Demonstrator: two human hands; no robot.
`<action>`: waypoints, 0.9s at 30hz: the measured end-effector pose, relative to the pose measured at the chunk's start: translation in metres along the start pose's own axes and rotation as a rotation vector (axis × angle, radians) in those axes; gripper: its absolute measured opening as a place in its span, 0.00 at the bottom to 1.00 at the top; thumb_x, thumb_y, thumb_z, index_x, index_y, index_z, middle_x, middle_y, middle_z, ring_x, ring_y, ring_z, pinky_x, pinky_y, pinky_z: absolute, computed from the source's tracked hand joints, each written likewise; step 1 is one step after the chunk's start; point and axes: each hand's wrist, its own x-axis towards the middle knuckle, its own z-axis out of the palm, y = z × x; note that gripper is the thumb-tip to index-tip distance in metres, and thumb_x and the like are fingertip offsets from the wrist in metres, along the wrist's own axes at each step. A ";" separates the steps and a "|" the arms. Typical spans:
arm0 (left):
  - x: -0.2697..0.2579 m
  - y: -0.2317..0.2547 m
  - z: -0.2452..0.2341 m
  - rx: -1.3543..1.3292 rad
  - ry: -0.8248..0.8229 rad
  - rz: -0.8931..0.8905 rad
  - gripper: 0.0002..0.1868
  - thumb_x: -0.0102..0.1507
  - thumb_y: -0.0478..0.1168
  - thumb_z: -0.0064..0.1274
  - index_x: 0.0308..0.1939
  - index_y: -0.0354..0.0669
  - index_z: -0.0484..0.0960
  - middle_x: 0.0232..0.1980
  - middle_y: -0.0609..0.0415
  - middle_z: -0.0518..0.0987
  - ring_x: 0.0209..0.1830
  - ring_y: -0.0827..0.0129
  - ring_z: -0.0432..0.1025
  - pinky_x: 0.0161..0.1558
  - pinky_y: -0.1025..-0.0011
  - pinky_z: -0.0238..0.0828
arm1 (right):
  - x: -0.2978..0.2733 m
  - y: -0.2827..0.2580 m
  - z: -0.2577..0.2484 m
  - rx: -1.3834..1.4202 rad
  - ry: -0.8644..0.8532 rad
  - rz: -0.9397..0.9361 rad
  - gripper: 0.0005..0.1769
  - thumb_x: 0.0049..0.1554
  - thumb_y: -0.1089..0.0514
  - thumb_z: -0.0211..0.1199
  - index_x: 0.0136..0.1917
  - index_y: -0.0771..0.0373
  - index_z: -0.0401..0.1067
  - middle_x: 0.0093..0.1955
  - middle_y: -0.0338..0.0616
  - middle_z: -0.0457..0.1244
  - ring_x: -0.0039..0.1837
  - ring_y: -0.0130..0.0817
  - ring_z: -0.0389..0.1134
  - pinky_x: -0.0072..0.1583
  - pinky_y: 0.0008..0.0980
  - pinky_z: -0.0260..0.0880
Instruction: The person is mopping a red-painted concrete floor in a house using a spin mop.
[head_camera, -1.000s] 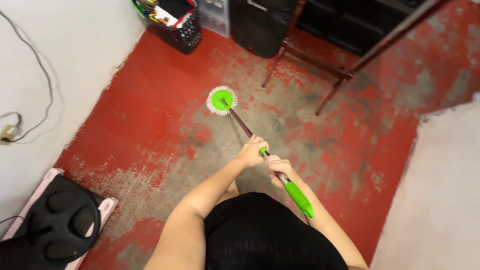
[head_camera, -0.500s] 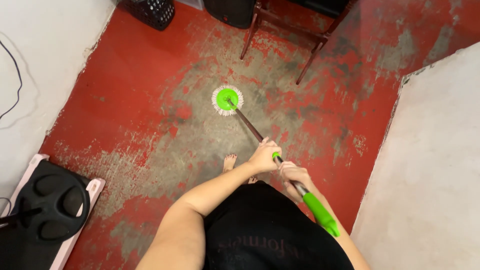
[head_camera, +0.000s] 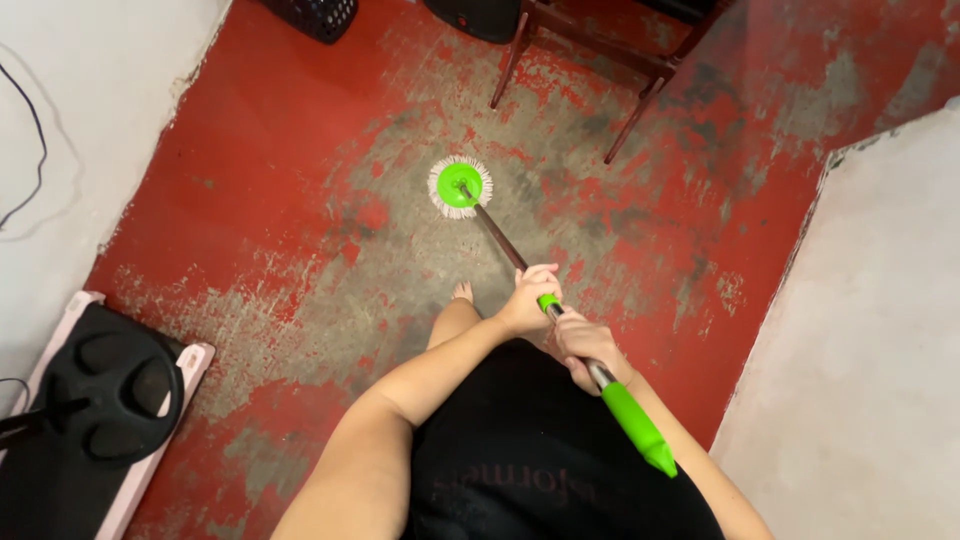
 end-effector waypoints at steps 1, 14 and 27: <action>0.005 -0.008 -0.003 -0.004 0.007 -0.002 0.14 0.53 0.47 0.69 0.30 0.51 0.77 0.45 0.62 0.77 0.74 0.53 0.63 0.66 0.25 0.41 | 0.006 0.005 -0.002 0.000 -0.008 0.002 0.10 0.57 0.62 0.54 0.33 0.65 0.64 0.34 0.48 0.60 0.42 0.47 0.66 0.59 0.46 0.67; 0.185 -0.133 -0.168 0.212 0.027 -0.159 0.19 0.51 0.51 0.71 0.31 0.48 0.77 0.43 0.54 0.75 0.62 0.53 0.68 0.70 0.39 0.51 | 0.198 0.187 -0.022 -0.091 0.060 -0.018 0.09 0.52 0.61 0.56 0.34 0.64 0.58 0.35 0.46 0.57 0.42 0.47 0.62 0.64 0.50 0.63; 0.360 -0.249 -0.375 0.109 -0.046 -0.114 0.16 0.45 0.32 0.64 0.34 0.43 0.77 0.49 0.50 0.76 0.75 0.42 0.57 0.72 0.48 0.50 | 0.431 0.344 -0.034 -0.211 0.014 0.002 0.11 0.38 0.72 0.55 0.33 0.64 0.56 0.33 0.48 0.53 0.41 0.50 0.60 0.63 0.47 0.68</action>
